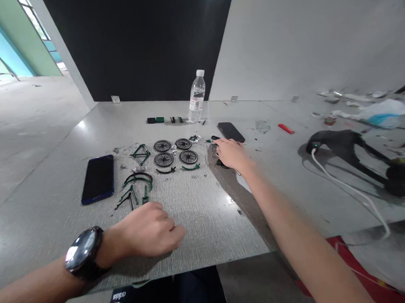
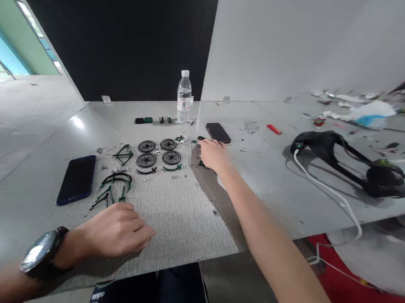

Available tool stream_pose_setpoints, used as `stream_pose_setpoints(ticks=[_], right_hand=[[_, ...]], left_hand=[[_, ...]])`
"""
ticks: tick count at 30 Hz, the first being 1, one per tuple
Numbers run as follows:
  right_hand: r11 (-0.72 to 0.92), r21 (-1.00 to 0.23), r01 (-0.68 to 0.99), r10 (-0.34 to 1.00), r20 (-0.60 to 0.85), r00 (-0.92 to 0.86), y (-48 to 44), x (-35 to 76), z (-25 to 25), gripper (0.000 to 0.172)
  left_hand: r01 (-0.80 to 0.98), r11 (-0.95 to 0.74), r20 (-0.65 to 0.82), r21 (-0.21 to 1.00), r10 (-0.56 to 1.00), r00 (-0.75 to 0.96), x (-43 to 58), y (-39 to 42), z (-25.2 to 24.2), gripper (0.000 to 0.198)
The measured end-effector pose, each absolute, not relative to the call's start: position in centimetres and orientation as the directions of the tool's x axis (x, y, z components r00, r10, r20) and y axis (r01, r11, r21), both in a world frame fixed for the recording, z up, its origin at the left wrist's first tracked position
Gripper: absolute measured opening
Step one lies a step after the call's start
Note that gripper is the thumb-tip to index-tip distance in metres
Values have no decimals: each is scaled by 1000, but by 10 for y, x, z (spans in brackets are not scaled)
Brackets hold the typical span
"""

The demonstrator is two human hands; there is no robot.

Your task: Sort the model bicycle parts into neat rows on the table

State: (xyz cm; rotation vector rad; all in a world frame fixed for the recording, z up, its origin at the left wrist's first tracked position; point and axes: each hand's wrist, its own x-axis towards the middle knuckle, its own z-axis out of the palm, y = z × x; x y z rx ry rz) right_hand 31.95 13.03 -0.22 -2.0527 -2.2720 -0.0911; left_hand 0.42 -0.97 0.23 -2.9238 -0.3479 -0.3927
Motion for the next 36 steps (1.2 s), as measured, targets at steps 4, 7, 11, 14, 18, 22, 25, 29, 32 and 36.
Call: stream_pose_setpoints(ticks=[4, 7, 11, 14, 18, 22, 25, 29, 32, 36], right_hand=[[62, -26, 998, 997, 54, -60, 131, 326, 4, 52], [51, -37, 998, 998, 42, -49, 131, 332, 7, 49], [109, -87, 990, 985, 140, -96, 127, 333, 15, 38], [215, -227, 950, 974, 115, -193, 121, 329, 23, 23], [242, -276, 930, 970, 56, -235, 117, 327, 26, 14], [193, -195, 962, 981, 46, -188, 120, 338, 20, 9], [149, -154, 977, 989, 39, -145, 123, 347, 18, 11], [41, -165, 986, 999, -21, -45, 123, 353, 21, 12], [-26, -187, 982, 998, -59, 15, 123, 358, 24, 10], [-71, -220, 973, 996, -68, 58, 122, 363, 24, 12]], left_hand=[[250, -957, 296, -148, 199, 934, 4, -9, -1, 28], [251, -956, 301, -153, 197, 933, 4, -10, -2, 28], [251, -955, 308, -158, 193, 931, 4, -11, -2, 29], [238, -961, 303, -144, 186, 935, 5, -12, -1, 29], [238, -961, 299, -142, 188, 936, 5, -12, 0, 29], [244, -959, 302, -143, 192, 934, 5, -11, -2, 29], [246, -958, 308, -144, 193, 932, 5, -11, -3, 29], [240, -962, 307, -132, 191, 932, 5, -12, -2, 29], [240, -962, 313, -129, 190, 931, 6, -12, 1, 31], [237, -963, 304, -127, 190, 933, 6, -13, 2, 31]])
